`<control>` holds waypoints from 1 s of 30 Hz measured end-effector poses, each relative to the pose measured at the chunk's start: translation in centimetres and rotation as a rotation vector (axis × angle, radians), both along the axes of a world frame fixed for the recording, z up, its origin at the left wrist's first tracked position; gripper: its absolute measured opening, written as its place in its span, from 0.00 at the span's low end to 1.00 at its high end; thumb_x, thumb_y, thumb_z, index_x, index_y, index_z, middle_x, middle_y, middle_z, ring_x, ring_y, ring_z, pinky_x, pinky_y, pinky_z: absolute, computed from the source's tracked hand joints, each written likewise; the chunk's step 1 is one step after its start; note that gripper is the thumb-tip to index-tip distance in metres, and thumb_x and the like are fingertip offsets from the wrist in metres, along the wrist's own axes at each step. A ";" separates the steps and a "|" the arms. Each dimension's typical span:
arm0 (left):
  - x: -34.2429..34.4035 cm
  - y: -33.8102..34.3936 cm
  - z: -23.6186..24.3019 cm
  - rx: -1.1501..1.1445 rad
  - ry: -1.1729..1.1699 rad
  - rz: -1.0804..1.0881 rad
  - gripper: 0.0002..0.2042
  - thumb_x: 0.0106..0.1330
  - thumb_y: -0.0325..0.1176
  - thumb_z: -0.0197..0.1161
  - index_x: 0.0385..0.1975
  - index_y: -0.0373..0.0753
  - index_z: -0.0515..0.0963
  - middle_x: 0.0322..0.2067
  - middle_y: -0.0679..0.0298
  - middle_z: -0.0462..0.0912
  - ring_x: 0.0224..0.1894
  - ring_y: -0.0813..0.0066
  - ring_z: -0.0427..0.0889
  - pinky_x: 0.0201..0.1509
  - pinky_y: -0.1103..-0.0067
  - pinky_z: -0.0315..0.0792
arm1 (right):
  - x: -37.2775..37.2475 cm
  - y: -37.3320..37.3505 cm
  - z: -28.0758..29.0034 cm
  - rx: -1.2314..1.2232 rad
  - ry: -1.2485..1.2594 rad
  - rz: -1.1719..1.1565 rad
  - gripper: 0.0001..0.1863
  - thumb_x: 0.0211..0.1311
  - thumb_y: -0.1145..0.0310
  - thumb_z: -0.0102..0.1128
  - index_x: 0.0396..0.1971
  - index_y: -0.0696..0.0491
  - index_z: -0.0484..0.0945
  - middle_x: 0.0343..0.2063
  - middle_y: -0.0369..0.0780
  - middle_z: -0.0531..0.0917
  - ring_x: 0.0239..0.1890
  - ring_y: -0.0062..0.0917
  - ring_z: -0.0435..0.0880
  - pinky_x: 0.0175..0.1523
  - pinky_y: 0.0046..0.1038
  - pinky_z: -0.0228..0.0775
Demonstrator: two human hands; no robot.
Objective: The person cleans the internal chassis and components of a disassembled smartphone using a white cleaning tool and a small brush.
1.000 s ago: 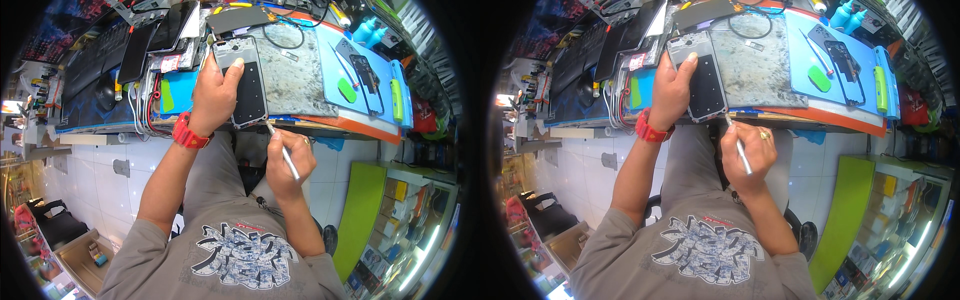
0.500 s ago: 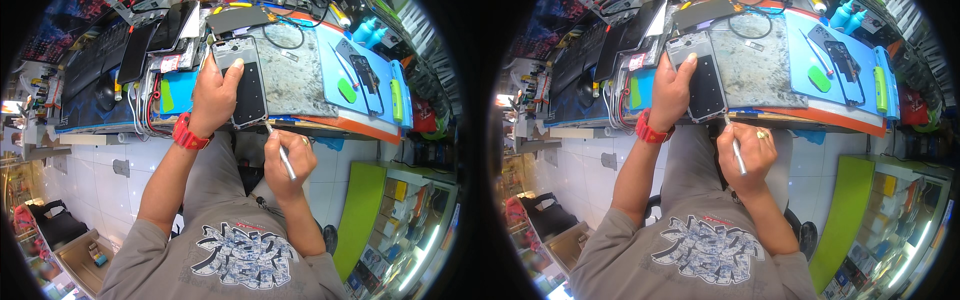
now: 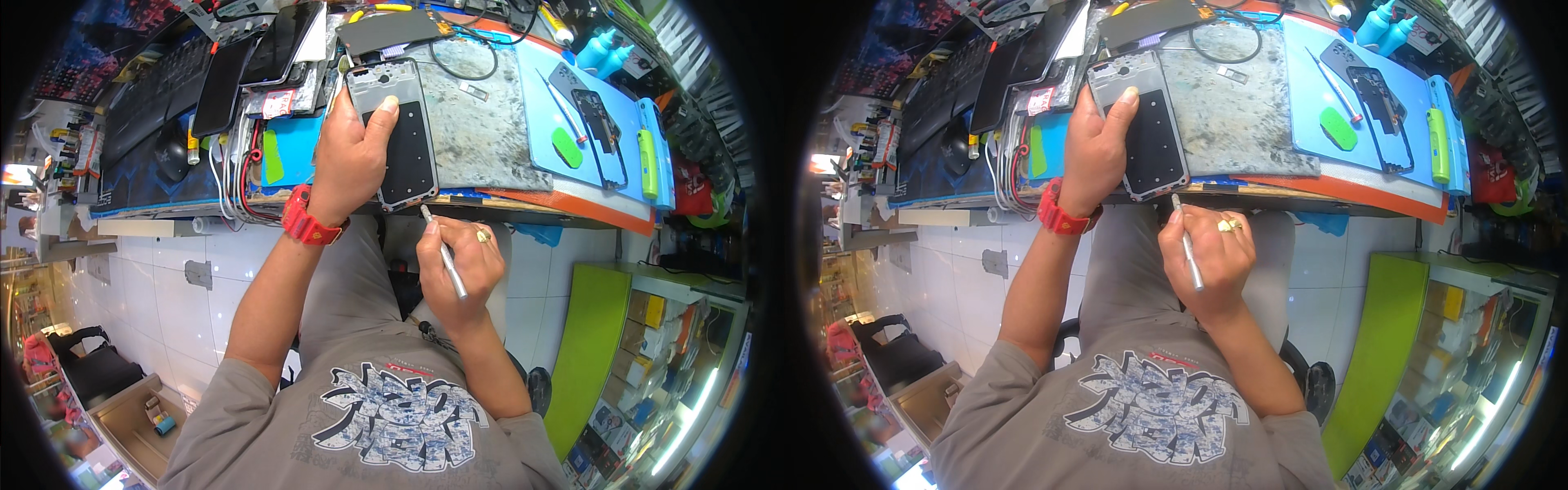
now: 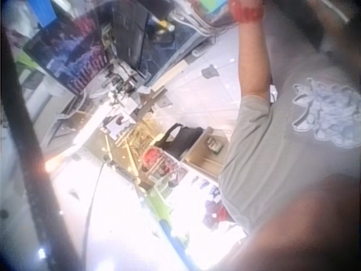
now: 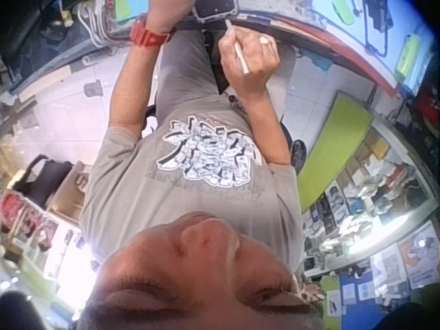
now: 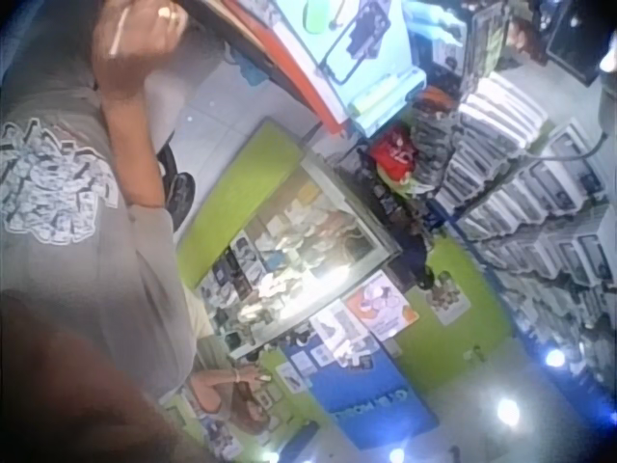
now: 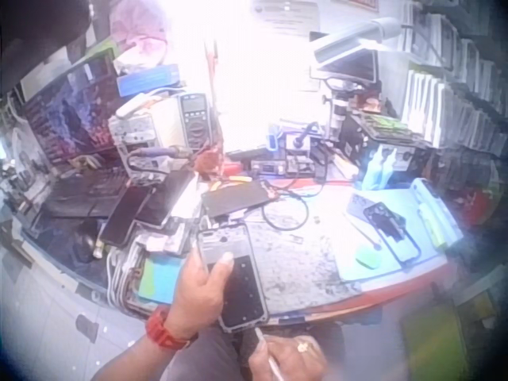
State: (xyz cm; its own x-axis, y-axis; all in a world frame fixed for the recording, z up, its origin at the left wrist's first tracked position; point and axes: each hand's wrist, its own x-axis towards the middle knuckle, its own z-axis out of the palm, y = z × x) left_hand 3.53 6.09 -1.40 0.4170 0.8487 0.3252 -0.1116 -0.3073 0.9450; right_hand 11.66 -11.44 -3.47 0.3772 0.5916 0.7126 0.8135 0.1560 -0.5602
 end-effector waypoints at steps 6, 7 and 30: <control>-0.1 0.2 -0.4 0.021 0.010 0.006 0.13 0.78 0.33 0.61 0.52 0.29 0.75 0.41 0.53 0.88 0.41 0.66 0.86 0.49 0.70 0.78 | 1.1 -1.8 -0.1 -0.032 0.447 0.023 0.05 0.63 0.79 0.70 0.36 0.57 0.81 0.30 0.43 0.89 0.28 0.29 0.86 0.38 0.31 0.78; -0.1 0.2 -0.4 0.004 0.031 0.009 0.13 0.78 0.33 0.61 0.52 0.29 0.75 0.41 0.53 0.88 0.41 0.65 0.86 0.49 0.69 0.79 | 0.9 -2.1 0.5 -0.088 0.652 0.058 0.05 0.65 0.77 0.70 0.37 0.58 0.82 0.34 0.42 0.90 0.31 0.24 0.86 0.39 0.27 0.78; 0.1 0.2 -0.3 0.032 0.008 0.002 0.13 0.77 0.33 0.61 0.53 0.29 0.75 0.42 0.52 0.88 0.42 0.63 0.86 0.50 0.69 0.78 | 4.0 -1.8 0.2 -0.179 0.833 0.308 0.06 0.64 0.78 0.72 0.40 0.61 0.85 0.43 0.45 0.92 0.45 0.23 0.90 0.52 0.26 0.81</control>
State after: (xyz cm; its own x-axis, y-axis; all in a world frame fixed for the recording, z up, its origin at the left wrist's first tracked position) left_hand 3.61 6.31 -1.69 0.4180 0.8388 0.3489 -0.1037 -0.3375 0.9356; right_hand 15.63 -13.27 -3.28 0.5360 0.8274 0.1676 0.0704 0.1540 -0.9856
